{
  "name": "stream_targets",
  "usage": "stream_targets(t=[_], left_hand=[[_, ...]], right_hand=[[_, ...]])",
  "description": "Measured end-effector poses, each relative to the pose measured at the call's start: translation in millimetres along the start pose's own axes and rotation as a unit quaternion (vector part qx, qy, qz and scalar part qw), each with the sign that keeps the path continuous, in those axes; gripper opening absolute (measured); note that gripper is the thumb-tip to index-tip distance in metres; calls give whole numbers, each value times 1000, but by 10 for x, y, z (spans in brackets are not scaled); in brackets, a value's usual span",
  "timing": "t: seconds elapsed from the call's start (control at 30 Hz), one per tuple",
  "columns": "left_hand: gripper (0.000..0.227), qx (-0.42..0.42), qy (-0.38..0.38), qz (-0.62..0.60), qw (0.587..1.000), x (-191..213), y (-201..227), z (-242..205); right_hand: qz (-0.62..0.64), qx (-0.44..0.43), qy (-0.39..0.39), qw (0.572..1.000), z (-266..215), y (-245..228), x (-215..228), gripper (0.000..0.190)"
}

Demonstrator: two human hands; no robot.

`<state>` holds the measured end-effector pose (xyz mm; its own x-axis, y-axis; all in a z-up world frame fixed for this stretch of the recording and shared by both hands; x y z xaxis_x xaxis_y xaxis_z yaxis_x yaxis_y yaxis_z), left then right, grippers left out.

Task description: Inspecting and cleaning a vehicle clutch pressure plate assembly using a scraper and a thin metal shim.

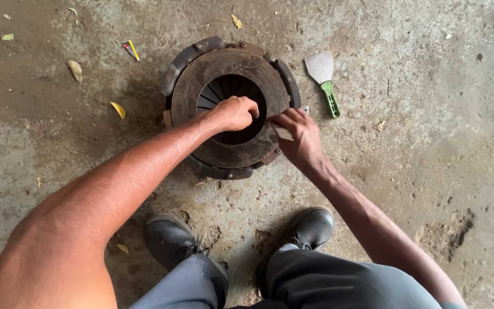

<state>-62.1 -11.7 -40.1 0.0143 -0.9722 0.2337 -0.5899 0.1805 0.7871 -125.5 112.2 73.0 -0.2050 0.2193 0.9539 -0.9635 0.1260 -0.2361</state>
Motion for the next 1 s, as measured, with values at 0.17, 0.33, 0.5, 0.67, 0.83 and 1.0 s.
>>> stream_targets(t=[0.17, 0.33, 0.5, 0.67, 0.83, 1.0], left_hand=[[46, -1, 11, 14, 1000, 48, 31, 17], [44, 17, 8, 3, 1000, 59, 7, -8], [45, 15, 16, 25, 999, 51, -116, 60], [43, -19, 22, 25, 999, 84, -53, 59], [44, -4, 22, 24, 999, 108, -76, 20], [46, -8, 21, 25, 999, 126, -24, 29]], right_hand=[[41, -168, -162, 972, -12, 367, -371, 15], [144, -233, -158, 949, -141, 423, -566, 18], [110, -215, -145, 959, -35, 378, -494, 19], [52, -153, -112, 980, -97, 188, -450, 16], [67, -215, -159, 961, -30, 62, -399, 17], [58, -204, -134, 968, -90, 187, -454, 17]])
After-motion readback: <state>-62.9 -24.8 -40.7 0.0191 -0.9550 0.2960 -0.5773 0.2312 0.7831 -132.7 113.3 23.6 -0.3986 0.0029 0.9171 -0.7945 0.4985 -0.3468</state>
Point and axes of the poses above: each hand's wrist, its own z-axis towards the middle knuckle, its own x-axis out of the back of the hand, y = z × x, the point moved 8 cm from there along z, towards the middle knuckle, and after that the axes turned 14 degrees about -z, right-handed, at the moved point
